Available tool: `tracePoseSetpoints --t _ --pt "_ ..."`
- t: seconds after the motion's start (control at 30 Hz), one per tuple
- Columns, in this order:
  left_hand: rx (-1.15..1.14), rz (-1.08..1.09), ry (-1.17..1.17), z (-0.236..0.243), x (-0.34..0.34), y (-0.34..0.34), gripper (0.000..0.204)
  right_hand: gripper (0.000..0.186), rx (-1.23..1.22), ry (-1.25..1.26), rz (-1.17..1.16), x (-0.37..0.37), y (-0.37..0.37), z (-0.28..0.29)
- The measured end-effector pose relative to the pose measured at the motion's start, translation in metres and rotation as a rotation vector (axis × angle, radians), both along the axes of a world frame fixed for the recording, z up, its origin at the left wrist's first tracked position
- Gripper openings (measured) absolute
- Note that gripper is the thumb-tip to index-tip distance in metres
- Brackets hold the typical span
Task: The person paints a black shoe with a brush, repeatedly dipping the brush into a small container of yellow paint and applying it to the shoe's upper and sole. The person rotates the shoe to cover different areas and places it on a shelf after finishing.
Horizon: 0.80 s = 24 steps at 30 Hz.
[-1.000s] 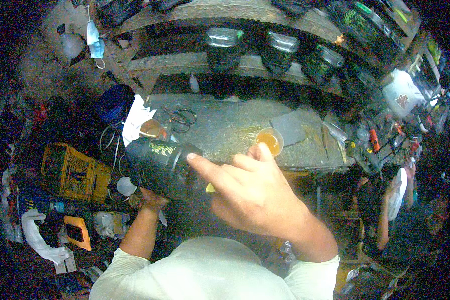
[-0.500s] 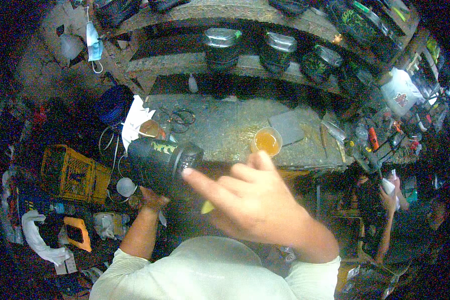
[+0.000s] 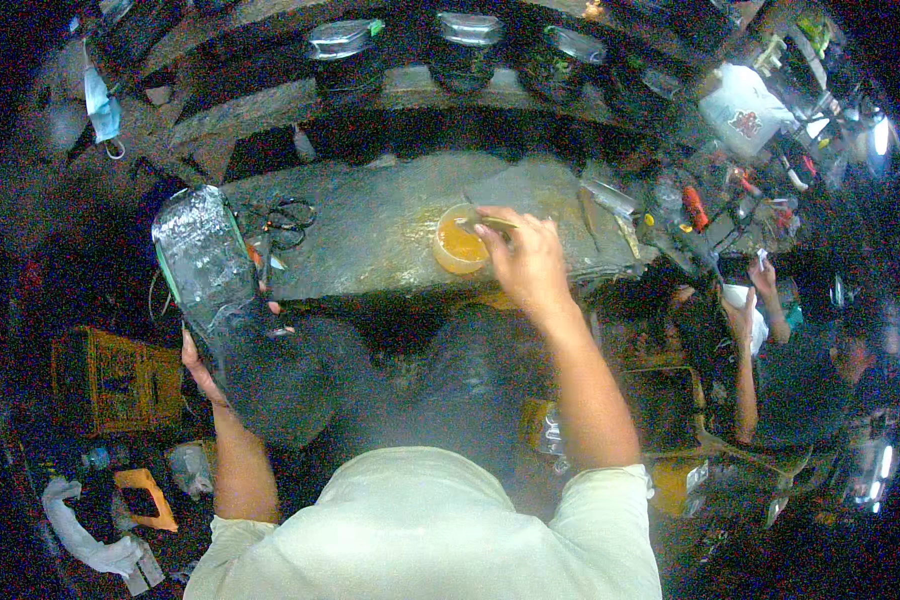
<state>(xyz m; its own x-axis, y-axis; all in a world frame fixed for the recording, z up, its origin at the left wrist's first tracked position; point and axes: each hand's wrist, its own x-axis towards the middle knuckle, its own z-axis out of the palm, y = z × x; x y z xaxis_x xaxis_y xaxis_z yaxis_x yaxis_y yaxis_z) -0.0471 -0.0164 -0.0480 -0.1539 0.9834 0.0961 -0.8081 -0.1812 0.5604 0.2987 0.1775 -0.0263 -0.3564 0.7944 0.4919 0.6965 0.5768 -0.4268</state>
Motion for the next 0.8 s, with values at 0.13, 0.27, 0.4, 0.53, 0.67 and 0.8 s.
tracePoseSetpoints --t 0.13,0.27,0.4,0.53,0.67,0.8 --pt "-0.167 0.02 -0.029 0.01 0.002 -0.007 0.092 0.024 -0.218 -0.211 -0.062 -0.013 0.019 -0.01" --pt "-0.376 0.063 -0.059 0.004 -0.004 -0.013 0.087 0.022 -0.263 0.362 -0.069 -0.002 0.018 -0.013" --pt "-0.52 0.088 0.012 0.002 0.005 -0.002 0.076 0.026 -0.565 0.654 0.009 0.01 0.012 -0.012" --pt "-0.581 0.013 0.084 0.004 0.019 0.01 0.066 0.028 -0.715 0.876 -0.03 0.016 0.012 -0.017" --pt "-0.563 -0.019 0.031 0.003 0.027 0.01 0.054 0.026 -0.83 0.906 -0.026 0.019 0.011 -0.027" --pt "-0.597 -0.085 0.064 0.003 0.027 0.007 0.05 0.028 -0.855 0.882 0.033 0.01 -0.004 -0.017"
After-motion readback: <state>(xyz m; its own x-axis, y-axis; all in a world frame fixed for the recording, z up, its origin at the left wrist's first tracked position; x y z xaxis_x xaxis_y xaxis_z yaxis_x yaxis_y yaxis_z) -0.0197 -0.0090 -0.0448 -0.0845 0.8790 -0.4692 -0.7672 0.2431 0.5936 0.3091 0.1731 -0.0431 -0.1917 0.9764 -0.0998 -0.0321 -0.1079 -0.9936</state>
